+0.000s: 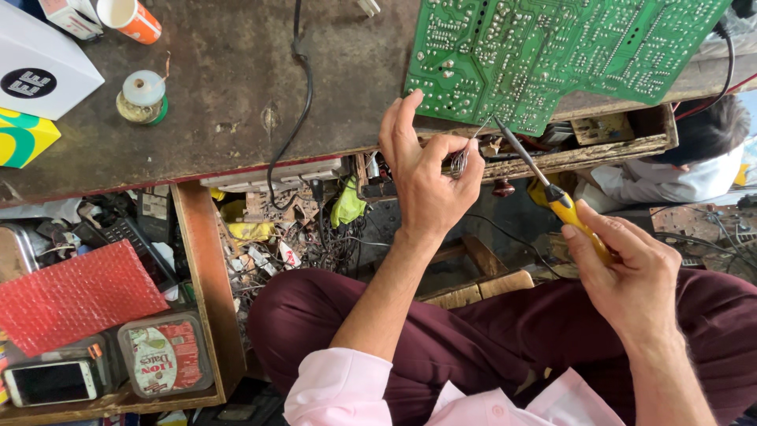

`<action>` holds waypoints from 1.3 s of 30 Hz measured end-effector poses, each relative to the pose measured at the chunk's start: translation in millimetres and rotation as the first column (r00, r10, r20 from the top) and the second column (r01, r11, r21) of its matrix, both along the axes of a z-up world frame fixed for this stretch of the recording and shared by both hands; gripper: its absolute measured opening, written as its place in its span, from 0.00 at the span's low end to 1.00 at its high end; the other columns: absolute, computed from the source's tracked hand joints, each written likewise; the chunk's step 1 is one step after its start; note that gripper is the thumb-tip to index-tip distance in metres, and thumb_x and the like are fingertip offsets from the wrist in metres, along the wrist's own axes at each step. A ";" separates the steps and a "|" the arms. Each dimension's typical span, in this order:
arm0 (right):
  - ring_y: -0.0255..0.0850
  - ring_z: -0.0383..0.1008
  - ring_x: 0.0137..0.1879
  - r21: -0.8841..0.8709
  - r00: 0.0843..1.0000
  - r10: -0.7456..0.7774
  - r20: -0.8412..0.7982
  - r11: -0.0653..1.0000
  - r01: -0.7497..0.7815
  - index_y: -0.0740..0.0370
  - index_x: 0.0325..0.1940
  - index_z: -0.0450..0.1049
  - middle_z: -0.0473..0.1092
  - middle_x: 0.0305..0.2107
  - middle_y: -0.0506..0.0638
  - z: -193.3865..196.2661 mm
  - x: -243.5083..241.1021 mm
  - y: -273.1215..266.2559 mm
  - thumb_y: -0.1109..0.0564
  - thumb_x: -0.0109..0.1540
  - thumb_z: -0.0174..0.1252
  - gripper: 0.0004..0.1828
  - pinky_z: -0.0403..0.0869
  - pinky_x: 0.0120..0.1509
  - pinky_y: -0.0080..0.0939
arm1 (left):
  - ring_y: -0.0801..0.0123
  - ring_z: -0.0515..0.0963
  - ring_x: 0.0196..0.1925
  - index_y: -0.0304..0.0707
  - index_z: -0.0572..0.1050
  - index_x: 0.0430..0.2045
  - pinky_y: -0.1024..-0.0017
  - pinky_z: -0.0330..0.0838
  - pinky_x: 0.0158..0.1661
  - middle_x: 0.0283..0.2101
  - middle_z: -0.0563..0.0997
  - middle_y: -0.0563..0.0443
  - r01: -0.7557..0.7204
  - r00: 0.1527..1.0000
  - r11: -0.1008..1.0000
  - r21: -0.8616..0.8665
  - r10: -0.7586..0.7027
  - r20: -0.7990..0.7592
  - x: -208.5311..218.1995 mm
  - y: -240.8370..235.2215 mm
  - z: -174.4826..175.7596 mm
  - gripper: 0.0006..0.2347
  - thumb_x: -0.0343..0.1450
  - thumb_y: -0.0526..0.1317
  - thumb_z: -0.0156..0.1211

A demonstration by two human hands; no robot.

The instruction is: The person works on a green circuit board, using a soldering iron to solder components and a soldering wick to remove solder. They also use pliers to trim leads and handle small wires. The board is flipped over during the process.

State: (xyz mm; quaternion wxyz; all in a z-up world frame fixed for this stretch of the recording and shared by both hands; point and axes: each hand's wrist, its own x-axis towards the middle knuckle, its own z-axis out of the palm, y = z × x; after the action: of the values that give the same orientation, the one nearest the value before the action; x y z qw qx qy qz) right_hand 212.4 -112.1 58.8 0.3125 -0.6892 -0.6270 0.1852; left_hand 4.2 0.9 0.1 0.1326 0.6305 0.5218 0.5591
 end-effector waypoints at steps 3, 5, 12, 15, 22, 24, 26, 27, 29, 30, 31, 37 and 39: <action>0.27 0.69 0.33 0.006 1.000 0.005 -0.016 1.000 -0.005 0.64 0.60 0.78 0.77 0.39 0.52 -0.6 2.9 -2.1 0.62 0.65 0.67 0.19 0.67 0.35 0.28 | 0.41 0.59 0.75 0.39 0.77 0.26 0.48 0.54 0.74 0.70 0.62 0.34 0.002 1.000 1.000 0.002 -0.002 -0.004 0.1 0.1 -0.2 0.05 0.66 0.35 0.70; 0.27 0.67 0.33 -0.020 1.000 -0.004 -0.021 1.000 0.003 0.64 0.60 0.79 0.77 0.36 0.50 -4.7 6.7 -2.5 0.62 0.65 0.67 0.19 0.66 0.36 0.28 | 0.41 0.59 0.75 0.39 0.77 0.27 0.48 0.55 0.74 0.70 0.62 0.35 0.002 1.000 1.000 0.001 -0.002 -0.001 0.1 -0.1 -0.2 0.05 0.66 0.35 0.71; 0.22 0.67 0.35 -0.164 0.913 -0.138 -0.383 0.983 0.080 0.65 0.60 0.79 0.76 0.36 0.44 -27.5 14.2 -0.9 0.64 0.65 0.65 0.18 0.66 0.37 0.22 | 0.41 0.60 0.75 0.39 0.77 0.27 0.48 0.55 0.74 0.70 0.63 0.35 0.000 1.000 1.000 -0.003 0.000 0.004 -0.1 0.3 0.6 0.05 0.66 0.35 0.70; 0.23 0.68 0.36 -0.190 0.907 -0.161 -0.389 0.977 0.093 0.65 0.60 0.79 0.76 0.36 0.45 -31.3 15.4 -0.5 0.63 0.65 0.65 0.17 0.67 0.38 0.22 | 0.41 0.60 0.75 0.39 0.77 0.27 0.48 0.55 0.74 0.70 0.63 0.35 0.002 1.000 1.000 -0.007 -0.002 0.004 -0.1 0.5 0.7 0.05 0.66 0.35 0.70; 0.24 0.69 0.36 -0.190 0.904 -0.153 -0.400 0.978 0.082 0.66 0.60 0.79 0.77 0.37 0.46 -31.4 12.7 0.2 0.63 0.66 0.64 0.16 0.68 0.39 0.23 | 0.40 0.60 0.75 0.38 0.77 0.28 0.49 0.54 0.72 0.70 0.62 0.35 0.002 1.000 1.000 0.000 -0.002 0.008 0.5 1.7 -0.8 0.05 0.66 0.35 0.70; 0.24 0.69 0.36 -0.194 0.907 -0.158 -0.391 0.977 0.086 0.66 0.60 0.78 0.77 0.37 0.47 -30.8 12.2 -0.3 0.63 0.66 0.64 0.17 0.68 0.38 0.23 | 0.40 0.59 0.75 0.39 0.77 0.28 0.49 0.54 0.72 0.70 0.62 0.35 0.002 1.000 1.000 -0.004 -0.002 0.005 0.6 1.6 -1.9 0.05 0.66 0.35 0.70; 0.23 0.70 0.37 -0.175 0.902 -0.138 -0.408 0.982 0.071 0.66 0.59 0.78 0.77 0.38 0.46 -31.0 11.9 -0.7 0.63 0.66 0.63 0.16 0.69 0.40 0.22 | 0.40 0.59 0.75 0.39 0.78 0.27 0.46 0.53 0.74 0.70 0.62 0.35 0.003 1.000 1.000 -0.007 -0.003 0.001 0.7 2.3 -2.8 0.05 0.66 0.35 0.70; 0.23 0.71 0.37 -0.166 0.900 -0.127 -0.417 0.984 0.063 0.66 0.59 0.78 0.77 0.38 0.46 -31.2 11.9 -1.0 0.63 0.67 0.63 0.16 0.69 0.41 0.22 | 0.40 0.59 0.75 0.39 0.78 0.27 0.46 0.53 0.74 0.70 0.62 0.35 0.003 1.000 1.000 -0.006 -0.003 0.001 0.8 2.5 -3.1 0.05 0.66 0.35 0.70; 0.23 0.69 0.36 -0.153 0.903 -0.124 -0.412 0.986 0.066 0.66 0.59 0.78 0.76 0.37 0.45 -32.5 11.7 -1.8 0.64 0.66 0.63 0.16 0.68 0.40 0.22 | 0.40 0.59 0.75 0.39 0.78 0.27 0.46 0.53 0.74 0.70 0.62 0.35 0.003 1.000 1.000 -0.003 -0.003 0.002 0.9 2.8 -3.6 0.05 0.66 0.35 0.70; 0.22 0.68 0.36 -0.147 0.904 -0.123 -0.410 0.987 0.068 0.66 0.59 0.78 0.75 0.37 0.44 -33.4 11.7 -2.3 0.64 0.66 0.64 0.16 0.68 0.39 0.21 | 0.40 0.59 0.75 0.39 0.77 0.27 0.46 0.53 0.74 0.70 0.62 0.35 0.004 1.000 1.000 -0.001 -0.004 0.001 0.9 3.2 -3.8 0.05 0.66 0.35 0.70; 0.22 0.67 0.35 -0.148 0.912 -0.129 -0.389 0.986 0.076 0.66 0.59 0.78 0.75 0.35 0.44 -34.2 11.6 -3.0 0.64 0.67 0.64 0.16 0.67 0.38 0.22 | 0.40 0.58 0.75 0.40 0.77 0.26 0.46 0.53 0.74 0.70 0.62 0.34 0.005 1.000 1.000 0.001 -0.005 -0.001 0.7 3.4 -3.9 0.05 0.66 0.35 0.70; 0.22 0.62 0.31 -0.141 0.945 -0.142 -0.295 0.985 0.104 0.65 0.61 0.79 0.71 0.29 0.41 -35.7 9.1 -5.7 0.62 0.67 0.65 0.17 0.61 0.33 0.23 | 0.43 0.60 0.75 0.39 0.76 0.25 0.48 0.54 0.73 0.69 0.64 0.36 0.004 0.999 1.000 0.005 -0.004 0.042 -0.8 1.0 -2.4 0.05 0.66 0.35 0.69; 0.22 0.62 0.30 -0.120 0.961 -0.127 -0.244 0.988 0.101 0.65 0.60 0.79 0.72 0.29 0.41 -34.9 6.9 -6.1 0.61 0.67 0.66 0.17 0.62 0.33 0.23 | 0.43 0.60 0.75 0.39 0.76 0.25 0.48 0.54 0.73 0.69 0.64 0.35 0.005 0.999 1.000 0.007 -0.005 0.045 -0.3 0.6 -2.0 0.05 0.66 0.34 0.69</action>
State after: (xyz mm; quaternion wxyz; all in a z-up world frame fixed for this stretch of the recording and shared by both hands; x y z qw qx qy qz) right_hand 219.3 -118.2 23.9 0.3622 -0.7109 -0.5310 0.2855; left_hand 3.9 1.5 -1.9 0.1433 0.6196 0.5151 0.5746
